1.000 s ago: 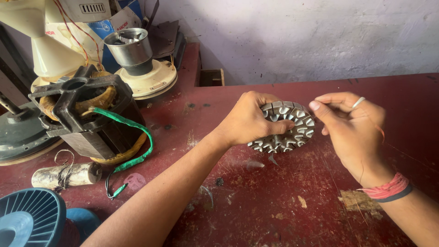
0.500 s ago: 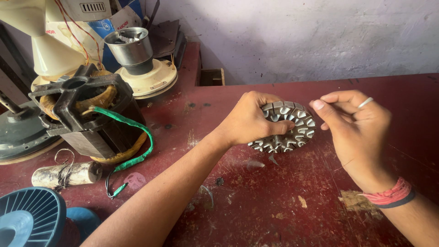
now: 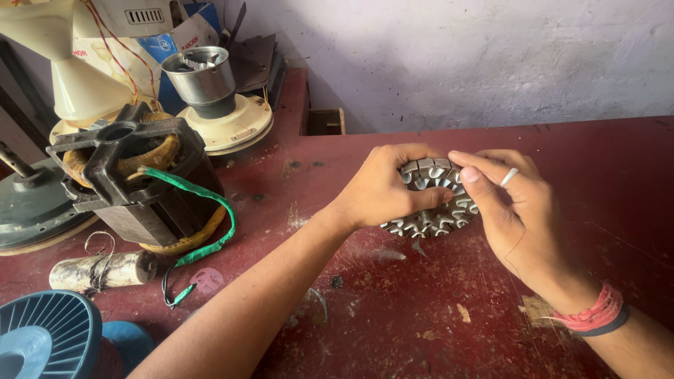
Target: The person winds copper wire by hand into the slots of a motor armature rotor, rotating the rotor and pressing each wire turn into place around its slots, working around the part throughout the clip.
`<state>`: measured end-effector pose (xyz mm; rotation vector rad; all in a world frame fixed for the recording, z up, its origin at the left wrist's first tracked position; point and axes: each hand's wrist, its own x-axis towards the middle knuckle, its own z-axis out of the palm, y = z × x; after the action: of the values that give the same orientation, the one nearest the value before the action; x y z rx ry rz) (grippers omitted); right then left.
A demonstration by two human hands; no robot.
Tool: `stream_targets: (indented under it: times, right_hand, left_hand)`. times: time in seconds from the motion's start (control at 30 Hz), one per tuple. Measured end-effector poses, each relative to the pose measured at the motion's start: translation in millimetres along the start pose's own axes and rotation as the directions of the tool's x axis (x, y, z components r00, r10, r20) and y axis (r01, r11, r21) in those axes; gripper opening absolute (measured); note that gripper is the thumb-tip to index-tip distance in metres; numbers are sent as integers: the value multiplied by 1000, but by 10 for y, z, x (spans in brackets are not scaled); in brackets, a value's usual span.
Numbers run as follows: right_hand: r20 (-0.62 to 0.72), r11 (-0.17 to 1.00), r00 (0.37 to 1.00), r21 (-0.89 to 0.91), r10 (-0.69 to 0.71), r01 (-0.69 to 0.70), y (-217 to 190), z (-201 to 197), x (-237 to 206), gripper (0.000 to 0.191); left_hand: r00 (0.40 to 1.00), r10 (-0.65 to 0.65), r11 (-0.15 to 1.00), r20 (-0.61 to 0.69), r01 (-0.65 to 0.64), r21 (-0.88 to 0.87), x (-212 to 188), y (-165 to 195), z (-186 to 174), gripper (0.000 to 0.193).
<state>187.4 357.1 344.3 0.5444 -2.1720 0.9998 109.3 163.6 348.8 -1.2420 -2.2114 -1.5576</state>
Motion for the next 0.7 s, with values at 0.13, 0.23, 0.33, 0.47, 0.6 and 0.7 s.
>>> stream_targets:
  times: [0.13, 0.23, 0.33, 0.47, 0.6, 0.7]
  right_hand:
    - [40, 999, 999, -46, 14, -12, 32, 1, -14, 30]
    - [-5, 987, 988, -38, -157, 157, 127, 8, -21, 36]
    - [-105, 997, 994, 76, -1, 9, 246, -45, -7, 33]
    - [-87, 967, 994, 250, 70, -46, 311, -155, 18, 13]
    - [17, 982, 985, 78, 171, -172, 171, -140, -35, 15]
    - [3, 977, 981, 92, 191, -191, 11, -89, -78, 12]
  left_hand:
    - [999, 35, 999, 25, -35, -21, -4, 36, -21, 50]
    - [995, -63, 995, 83, 69, -71, 11, 42, -22, 50]
    - [990, -92, 991, 103, 101, -86, 16, 26, -18, 45]
    - [994, -77, 995, 83, 82, -59, 36, 3, -19, 42]
    - [993, -84, 995, 79, 88, -45, 42, 11, -35, 44]
    - [998, -23, 999, 57, 25, -36, 25, 35, -42, 44]
